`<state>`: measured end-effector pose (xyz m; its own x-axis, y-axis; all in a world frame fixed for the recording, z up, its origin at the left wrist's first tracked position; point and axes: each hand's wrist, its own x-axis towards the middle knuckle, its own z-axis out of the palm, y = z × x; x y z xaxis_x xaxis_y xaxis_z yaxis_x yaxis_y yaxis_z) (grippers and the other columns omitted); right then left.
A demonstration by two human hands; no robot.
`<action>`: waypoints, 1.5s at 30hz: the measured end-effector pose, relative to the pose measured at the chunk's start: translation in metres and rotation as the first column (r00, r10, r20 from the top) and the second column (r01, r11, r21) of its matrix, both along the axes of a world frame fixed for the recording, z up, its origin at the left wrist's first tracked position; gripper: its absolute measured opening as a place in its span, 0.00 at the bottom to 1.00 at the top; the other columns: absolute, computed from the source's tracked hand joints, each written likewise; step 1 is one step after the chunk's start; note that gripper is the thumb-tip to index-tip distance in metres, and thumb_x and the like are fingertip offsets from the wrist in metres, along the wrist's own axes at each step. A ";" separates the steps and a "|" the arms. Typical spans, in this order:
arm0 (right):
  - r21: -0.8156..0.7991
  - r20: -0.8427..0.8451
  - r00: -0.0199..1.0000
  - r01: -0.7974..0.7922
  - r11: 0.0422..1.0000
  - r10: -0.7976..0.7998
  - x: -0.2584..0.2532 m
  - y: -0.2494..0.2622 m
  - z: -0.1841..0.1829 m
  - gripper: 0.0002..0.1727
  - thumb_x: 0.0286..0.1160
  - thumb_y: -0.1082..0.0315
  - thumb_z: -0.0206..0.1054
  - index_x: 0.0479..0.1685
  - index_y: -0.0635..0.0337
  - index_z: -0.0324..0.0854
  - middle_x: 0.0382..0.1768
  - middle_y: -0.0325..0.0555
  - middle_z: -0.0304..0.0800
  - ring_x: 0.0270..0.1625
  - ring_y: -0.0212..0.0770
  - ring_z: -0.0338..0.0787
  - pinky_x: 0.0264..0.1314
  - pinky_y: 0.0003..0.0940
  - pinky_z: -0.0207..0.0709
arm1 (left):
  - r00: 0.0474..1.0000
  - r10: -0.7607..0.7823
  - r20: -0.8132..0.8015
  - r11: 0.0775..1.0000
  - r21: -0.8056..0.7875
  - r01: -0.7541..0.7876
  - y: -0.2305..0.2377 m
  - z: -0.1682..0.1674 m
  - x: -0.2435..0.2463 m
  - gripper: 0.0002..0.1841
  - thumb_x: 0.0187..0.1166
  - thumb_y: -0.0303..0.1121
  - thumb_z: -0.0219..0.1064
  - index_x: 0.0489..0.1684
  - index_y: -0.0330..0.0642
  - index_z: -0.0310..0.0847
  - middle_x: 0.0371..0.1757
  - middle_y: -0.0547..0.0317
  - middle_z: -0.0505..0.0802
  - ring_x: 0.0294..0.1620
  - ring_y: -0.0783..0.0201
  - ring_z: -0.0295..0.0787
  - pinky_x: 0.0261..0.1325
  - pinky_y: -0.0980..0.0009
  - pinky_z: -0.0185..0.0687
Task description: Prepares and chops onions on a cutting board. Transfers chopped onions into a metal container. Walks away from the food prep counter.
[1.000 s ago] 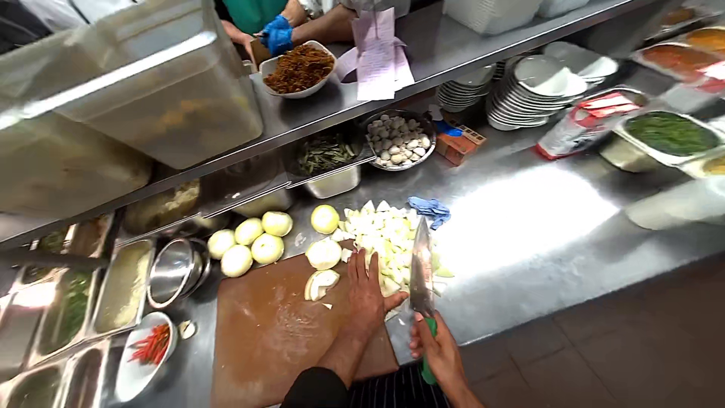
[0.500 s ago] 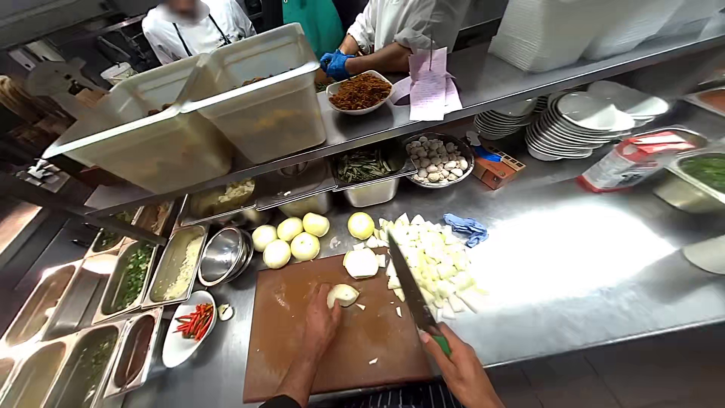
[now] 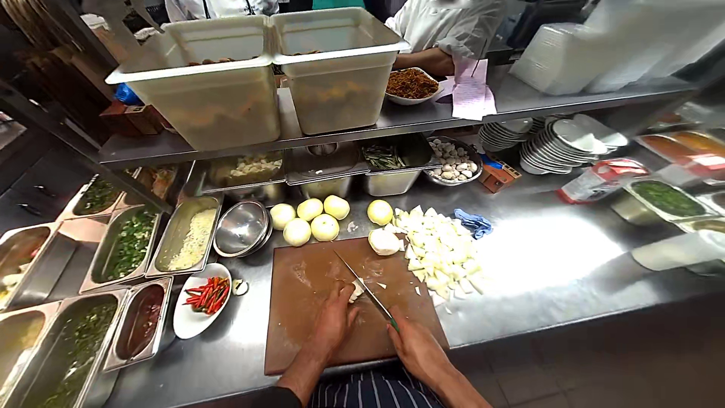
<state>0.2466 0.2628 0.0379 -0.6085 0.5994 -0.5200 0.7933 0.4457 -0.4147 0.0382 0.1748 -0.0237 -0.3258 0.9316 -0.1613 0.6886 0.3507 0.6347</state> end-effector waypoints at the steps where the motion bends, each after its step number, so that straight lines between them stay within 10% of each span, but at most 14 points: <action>1: -0.013 0.000 1.000 -0.012 1.000 0.012 0.000 0.004 0.001 0.21 0.89 0.50 0.50 0.71 0.50 0.72 0.40 0.55 0.91 0.48 0.58 0.94 0.51 0.59 0.84 | 0.999 -0.015 -0.035 1.000 0.008 0.015 0.001 -0.002 -0.004 0.22 0.81 0.45 0.68 0.71 0.49 0.83 0.75 0.48 0.84 0.68 0.53 0.88 0.70 0.56 0.86; 12: -0.104 0.197 0.951 -0.222 0.969 0.239 0.001 0.027 0.082 0.21 0.90 0.55 0.50 0.74 0.53 0.68 0.46 0.61 0.91 0.54 0.65 0.93 0.53 0.64 0.84 | 0.996 -0.062 -0.063 0.998 -0.016 0.061 0.017 0.010 -0.021 0.16 0.80 0.43 0.67 0.59 0.46 0.90 0.61 0.52 0.92 0.64 0.57 0.90 0.72 0.60 0.83; 17: -0.092 0.177 0.969 -0.161 0.983 0.175 -0.024 0.025 0.021 0.21 0.88 0.64 0.51 0.77 0.52 0.67 0.50 0.64 0.91 0.55 0.68 0.92 0.54 0.67 0.84 | 0.990 -0.042 -0.137 0.998 0.050 0.050 0.010 -0.001 -0.011 0.16 0.80 0.41 0.68 0.59 0.46 0.91 0.61 0.54 0.94 0.64 0.58 0.91 0.72 0.59 0.83; 22: -0.087 -0.050 0.985 -0.168 0.982 0.164 -0.016 0.041 -0.027 0.22 0.91 0.54 0.48 0.74 0.54 0.72 0.47 0.60 0.91 0.55 0.63 0.93 0.58 0.62 0.83 | 0.984 0.066 -0.166 0.998 0.014 -0.065 -0.006 0.003 0.004 0.20 0.76 0.44 0.66 0.62 0.49 0.90 0.64 0.56 0.93 0.67 0.59 0.89 0.73 0.59 0.82; 30: -0.111 0.164 0.953 -0.239 0.965 0.255 -0.010 0.019 0.066 0.19 0.91 0.57 0.47 0.72 0.53 0.69 0.45 0.61 0.91 0.53 0.65 0.93 0.52 0.63 0.84 | 0.955 0.173 -0.239 0.971 -0.124 -0.206 0.003 0.014 0.022 0.20 0.78 0.50 0.63 0.54 0.46 0.91 0.51 0.54 0.95 0.52 0.56 0.95 0.58 0.55 0.90; 38: -0.063 -0.035 0.985 -0.171 0.983 0.169 -0.035 0.027 -0.032 0.21 0.92 0.54 0.46 0.72 0.54 0.71 0.47 0.60 0.92 0.53 0.63 0.94 0.56 0.62 0.85 | 0.972 0.160 -0.174 0.966 -0.175 -0.190 0.003 0.016 0.021 0.21 0.80 0.50 0.64 0.62 0.49 0.89 0.59 0.55 0.94 0.59 0.57 0.94 0.65 0.56 0.87; 45: -0.082 0.018 0.962 -0.269 0.960 0.272 -0.021 0.023 0.034 0.21 0.93 0.54 0.46 0.74 0.53 0.69 0.44 0.61 0.91 0.52 0.64 0.93 0.54 0.63 0.84 | 0.985 0.107 -0.135 0.993 0.066 -0.099 -0.025 -0.012 -0.002 0.14 0.76 0.38 0.73 0.57 0.47 0.92 0.66 0.52 0.91 0.68 0.57 0.89 0.72 0.61 0.85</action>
<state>0.2261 0.2855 0.0720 -0.7265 0.3714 -0.5782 0.6596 0.6126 -0.4354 0.0365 0.1499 -0.0355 -0.4356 0.8985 -0.0536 0.7334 0.3888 0.5577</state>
